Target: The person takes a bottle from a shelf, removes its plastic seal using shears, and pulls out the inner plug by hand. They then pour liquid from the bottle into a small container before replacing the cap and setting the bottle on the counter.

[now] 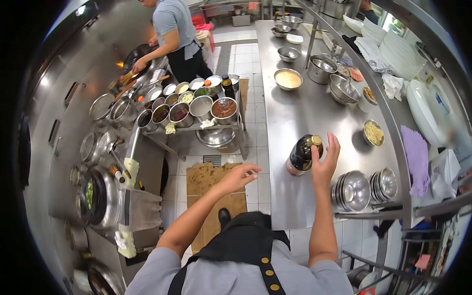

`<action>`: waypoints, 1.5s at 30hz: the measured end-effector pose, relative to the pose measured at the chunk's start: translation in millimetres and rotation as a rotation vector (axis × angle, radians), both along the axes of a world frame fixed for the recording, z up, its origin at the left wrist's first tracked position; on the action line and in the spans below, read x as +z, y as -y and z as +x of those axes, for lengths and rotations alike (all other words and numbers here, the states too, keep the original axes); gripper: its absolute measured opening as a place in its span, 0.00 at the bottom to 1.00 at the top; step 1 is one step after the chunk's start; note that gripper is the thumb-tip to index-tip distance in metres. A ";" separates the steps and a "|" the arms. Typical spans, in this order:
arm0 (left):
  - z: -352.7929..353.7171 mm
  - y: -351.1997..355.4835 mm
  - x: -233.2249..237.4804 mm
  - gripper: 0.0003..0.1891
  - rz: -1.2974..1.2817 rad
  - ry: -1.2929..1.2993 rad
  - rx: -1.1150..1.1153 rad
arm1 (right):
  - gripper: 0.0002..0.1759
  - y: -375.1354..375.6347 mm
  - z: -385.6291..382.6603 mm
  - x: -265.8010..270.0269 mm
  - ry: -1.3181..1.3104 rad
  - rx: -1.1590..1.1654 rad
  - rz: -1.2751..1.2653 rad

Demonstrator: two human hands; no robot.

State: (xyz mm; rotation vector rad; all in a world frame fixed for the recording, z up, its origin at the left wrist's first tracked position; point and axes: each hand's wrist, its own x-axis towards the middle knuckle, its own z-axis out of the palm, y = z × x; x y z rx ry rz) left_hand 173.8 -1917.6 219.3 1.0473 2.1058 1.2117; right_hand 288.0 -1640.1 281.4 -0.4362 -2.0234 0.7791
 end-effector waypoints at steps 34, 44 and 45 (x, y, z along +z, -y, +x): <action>-75.8 -250.9 43.1 0.19 0.421 -0.014 -0.846 | 0.09 31.2 -17.2 73.6 0.559 -0.272 -0.012; -94.0 -253.0 44.4 0.21 0.471 0.002 -0.994 | 0.09 46.1 -44.7 84.9 0.736 -0.394 -0.004; -94.1 -252.5 45.7 0.22 0.480 0.004 -1.004 | 0.09 47.0 -47.2 85.3 0.736 -0.396 -0.007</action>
